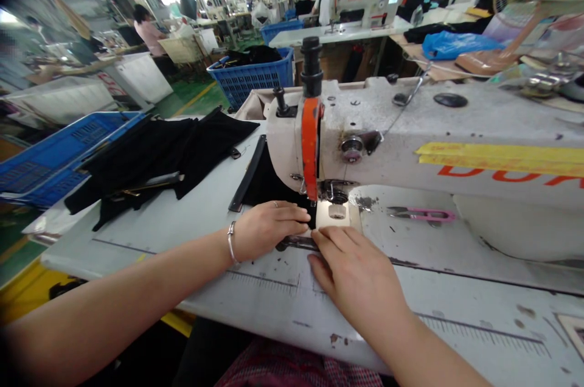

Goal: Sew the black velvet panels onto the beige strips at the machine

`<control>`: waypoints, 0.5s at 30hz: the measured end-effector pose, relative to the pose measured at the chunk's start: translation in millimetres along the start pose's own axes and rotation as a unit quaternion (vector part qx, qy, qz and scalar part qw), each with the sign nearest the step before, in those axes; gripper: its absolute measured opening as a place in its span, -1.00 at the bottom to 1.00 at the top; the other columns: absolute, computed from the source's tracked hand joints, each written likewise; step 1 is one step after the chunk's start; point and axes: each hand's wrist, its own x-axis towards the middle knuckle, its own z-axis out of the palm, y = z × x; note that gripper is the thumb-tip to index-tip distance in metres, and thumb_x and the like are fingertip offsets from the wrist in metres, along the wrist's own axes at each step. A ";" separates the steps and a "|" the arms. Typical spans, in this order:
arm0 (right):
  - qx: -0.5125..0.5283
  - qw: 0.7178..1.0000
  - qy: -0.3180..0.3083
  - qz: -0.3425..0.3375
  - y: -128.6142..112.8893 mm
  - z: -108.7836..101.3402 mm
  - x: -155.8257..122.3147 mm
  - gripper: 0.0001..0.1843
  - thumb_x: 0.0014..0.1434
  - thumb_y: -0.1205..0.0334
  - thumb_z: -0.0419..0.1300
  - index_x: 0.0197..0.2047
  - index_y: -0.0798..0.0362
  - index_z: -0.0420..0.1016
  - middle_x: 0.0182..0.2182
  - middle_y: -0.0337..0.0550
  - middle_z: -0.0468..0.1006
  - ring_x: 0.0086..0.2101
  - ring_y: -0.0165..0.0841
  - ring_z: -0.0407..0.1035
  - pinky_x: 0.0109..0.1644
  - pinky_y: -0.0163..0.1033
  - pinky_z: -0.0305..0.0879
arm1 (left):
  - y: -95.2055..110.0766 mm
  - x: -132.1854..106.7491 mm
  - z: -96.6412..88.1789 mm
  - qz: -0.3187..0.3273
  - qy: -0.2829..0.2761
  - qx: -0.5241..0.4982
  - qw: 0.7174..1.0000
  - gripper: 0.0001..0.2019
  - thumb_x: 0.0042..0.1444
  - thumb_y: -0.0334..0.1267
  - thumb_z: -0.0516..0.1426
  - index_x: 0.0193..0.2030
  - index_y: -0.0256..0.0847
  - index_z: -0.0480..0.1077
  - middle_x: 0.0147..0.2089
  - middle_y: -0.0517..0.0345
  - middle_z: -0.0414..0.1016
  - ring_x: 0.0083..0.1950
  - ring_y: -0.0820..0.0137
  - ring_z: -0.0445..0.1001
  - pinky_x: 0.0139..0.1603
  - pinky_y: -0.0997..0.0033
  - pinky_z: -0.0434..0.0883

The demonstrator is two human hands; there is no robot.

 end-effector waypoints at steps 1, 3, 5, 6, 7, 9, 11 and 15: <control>-0.003 1.000 -0.004 -0.001 1.9 0.6 2.5 -0.66 0.23 0.15 0.12 0.05 0.03 0.43 -0.10 -0.12 0.49 -0.09 -0.26 0.36 0.01 -0.10 0.33 | -3.2 1.6 0.7 -0.003 -0.002 0.002 1.000 -0.76 0.27 -0.43 -0.02 -0.04 -0.29 0.43 0.08 0.04 0.48 0.18 0.37 0.37 0.25 0.30 0.32; -0.010 1.000 -0.012 -0.001 5.5 1.5 7.5 -0.65 0.23 0.14 0.12 0.06 0.03 0.42 -0.09 -0.12 0.49 -0.08 -0.25 0.36 0.02 -0.09 0.32 | -9.2 5.3 2.1 -0.014 0.003 0.008 1.000 -0.77 0.27 -0.43 -0.01 -0.06 -0.28 0.44 0.06 0.04 0.48 0.16 0.37 0.38 0.23 0.30 0.33; -0.022 1.000 -0.020 0.002 8.5 2.5 12.4 -0.64 0.24 0.11 0.10 0.07 0.04 0.42 -0.08 -0.12 0.49 -0.11 -0.25 0.36 0.00 -0.08 0.33 | -14.7 9.3 3.4 -0.030 0.014 0.010 0.999 -0.78 0.28 -0.42 -0.01 -0.10 -0.27 0.45 0.03 0.07 0.49 0.11 0.39 0.41 0.19 0.33 0.35; -0.030 0.999 -0.021 0.002 9.8 3.1 14.8 -0.63 0.24 0.10 0.09 0.07 0.04 0.41 -0.07 -0.12 0.49 -0.13 -0.24 0.37 -0.01 -0.08 0.33 | -17.4 11.3 4.0 -0.038 0.020 0.010 0.999 -0.77 0.28 -0.42 -0.02 -0.11 -0.26 0.46 0.02 0.09 0.50 0.08 0.40 0.42 0.18 0.35 0.36; -0.038 0.999 -0.021 0.003 10.9 4.0 17.1 -0.61 0.24 0.08 0.09 0.08 0.04 0.41 -0.05 -0.12 0.48 -0.14 -0.24 0.38 -0.03 -0.08 0.34 | -19.9 13.2 4.5 -0.045 0.026 0.009 0.999 -0.77 0.28 -0.43 -0.02 -0.12 -0.25 0.47 0.01 0.11 0.51 0.06 0.41 0.43 0.16 0.36 0.37; -0.054 0.998 -0.017 0.003 12.6 5.9 21.1 -0.59 0.24 0.07 0.07 0.10 0.05 0.39 0.00 -0.10 0.46 -0.17 -0.24 0.39 -0.07 -0.08 0.34 | -24.5 16.4 5.7 -0.060 0.035 0.006 0.998 -0.76 0.26 -0.45 -0.01 -0.11 -0.24 0.47 0.00 0.13 0.52 0.05 0.42 0.44 0.16 0.37 0.37; -0.066 0.998 -0.011 0.003 13.9 7.9 24.0 -0.57 0.24 0.07 0.07 0.12 0.06 0.37 0.04 -0.08 0.44 -0.19 -0.24 0.40 -0.11 -0.08 0.34 | -28.0 18.7 6.9 -0.078 0.039 0.003 0.996 -0.75 0.24 -0.46 0.00 -0.11 -0.23 0.48 -0.02 0.15 0.52 0.06 0.42 0.43 0.17 0.37 0.36; -0.074 0.997 -0.007 0.005 15.2 10.5 26.5 -0.57 0.25 0.07 0.05 0.13 0.06 0.37 0.06 -0.06 0.44 -0.21 -0.24 0.41 -0.14 -0.09 0.33 | -31.0 20.4 9.2 -0.104 0.040 -0.004 0.994 -0.76 0.25 -0.43 0.02 -0.13 -0.19 0.50 -0.04 0.14 0.53 0.06 0.41 0.44 0.16 0.35 0.38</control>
